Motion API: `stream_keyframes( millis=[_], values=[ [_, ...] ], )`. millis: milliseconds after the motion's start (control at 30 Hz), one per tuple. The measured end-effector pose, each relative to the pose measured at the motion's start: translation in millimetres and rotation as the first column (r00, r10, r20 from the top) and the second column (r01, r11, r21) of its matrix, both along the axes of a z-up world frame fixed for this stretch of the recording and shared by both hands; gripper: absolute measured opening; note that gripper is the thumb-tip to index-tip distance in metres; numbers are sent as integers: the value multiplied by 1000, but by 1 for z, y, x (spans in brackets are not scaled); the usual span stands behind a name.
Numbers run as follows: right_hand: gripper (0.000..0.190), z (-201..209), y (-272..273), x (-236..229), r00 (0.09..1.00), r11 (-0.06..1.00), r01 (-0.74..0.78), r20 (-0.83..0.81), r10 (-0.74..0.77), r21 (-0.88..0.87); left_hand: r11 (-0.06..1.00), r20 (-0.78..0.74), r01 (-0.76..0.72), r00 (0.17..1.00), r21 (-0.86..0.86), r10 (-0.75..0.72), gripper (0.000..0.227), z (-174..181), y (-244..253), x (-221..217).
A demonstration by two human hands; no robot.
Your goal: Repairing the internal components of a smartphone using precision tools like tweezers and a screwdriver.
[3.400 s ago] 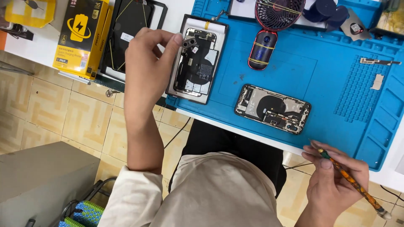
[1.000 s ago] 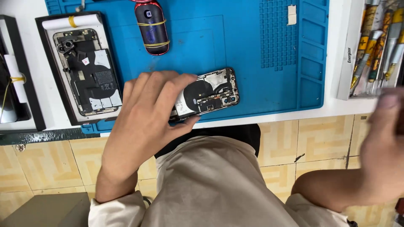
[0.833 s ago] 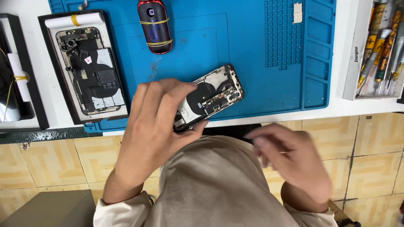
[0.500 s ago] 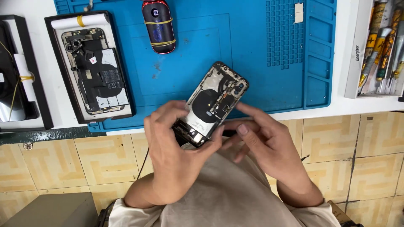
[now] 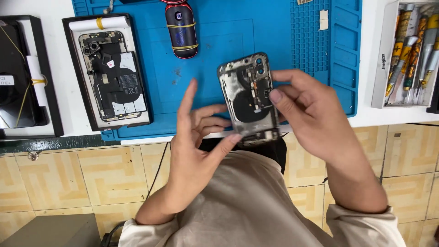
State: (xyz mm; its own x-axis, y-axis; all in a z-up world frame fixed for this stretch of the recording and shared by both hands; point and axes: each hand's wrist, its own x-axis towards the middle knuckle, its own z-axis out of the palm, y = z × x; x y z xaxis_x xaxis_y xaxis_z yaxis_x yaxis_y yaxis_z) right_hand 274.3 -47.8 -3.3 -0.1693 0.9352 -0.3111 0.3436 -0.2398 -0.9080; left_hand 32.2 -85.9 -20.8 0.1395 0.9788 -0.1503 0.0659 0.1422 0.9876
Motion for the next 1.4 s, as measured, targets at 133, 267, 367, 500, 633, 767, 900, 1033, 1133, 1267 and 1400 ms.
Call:
stream_keyframes(
  millis=[133,267,367,500,633,767,900,1033,1133,1267,1400],
  values=[
    [23,-5,-24,-27,964,975,205,-155,-216,-80,995,-107,75,992,62,-68,55,1,19,-11],
    [13,-15,-59,-12,847,921,263,388,-363,288,953,-225,248,952,173,-207,41,-1,48,-28],
    [23,-35,-53,8,865,828,48,391,-314,559,901,-339,382,891,204,-301,43,-3,70,-28],
    [17,-58,-39,21,810,671,-287,547,-211,684,898,-483,413,824,155,-296,46,-12,78,-23],
    [6,-59,-30,13,742,586,-444,645,-183,678,876,-541,411,811,251,-225,45,-26,75,-23],
    [6,-56,-20,10,720,580,-466,667,-190,668,852,-582,396,802,342,-139,60,-36,72,-22],
    [4,-48,-11,2,705,584,-517,698,-124,626,852,-591,396,795,342,-133,57,-38,73,-22],
    [2,-46,-8,-4,698,625,-510,709,-101,591,857,-587,404,794,321,-154,56,-38,74,-23],
    [2,-43,-7,-4,680,627,-529,728,-89,571,860,-585,402,795,314,-158,53,-38,73,-23],
    [6,-33,-4,-4,612,619,-599,789,-55,508,858,-569,388,810,335,-144,59,-38,75,-23],
    [4,-28,-4,-8,581,617,-618,812,-59,487,857,-592,394,794,333,-135,59,-41,73,-23]
  ],
)
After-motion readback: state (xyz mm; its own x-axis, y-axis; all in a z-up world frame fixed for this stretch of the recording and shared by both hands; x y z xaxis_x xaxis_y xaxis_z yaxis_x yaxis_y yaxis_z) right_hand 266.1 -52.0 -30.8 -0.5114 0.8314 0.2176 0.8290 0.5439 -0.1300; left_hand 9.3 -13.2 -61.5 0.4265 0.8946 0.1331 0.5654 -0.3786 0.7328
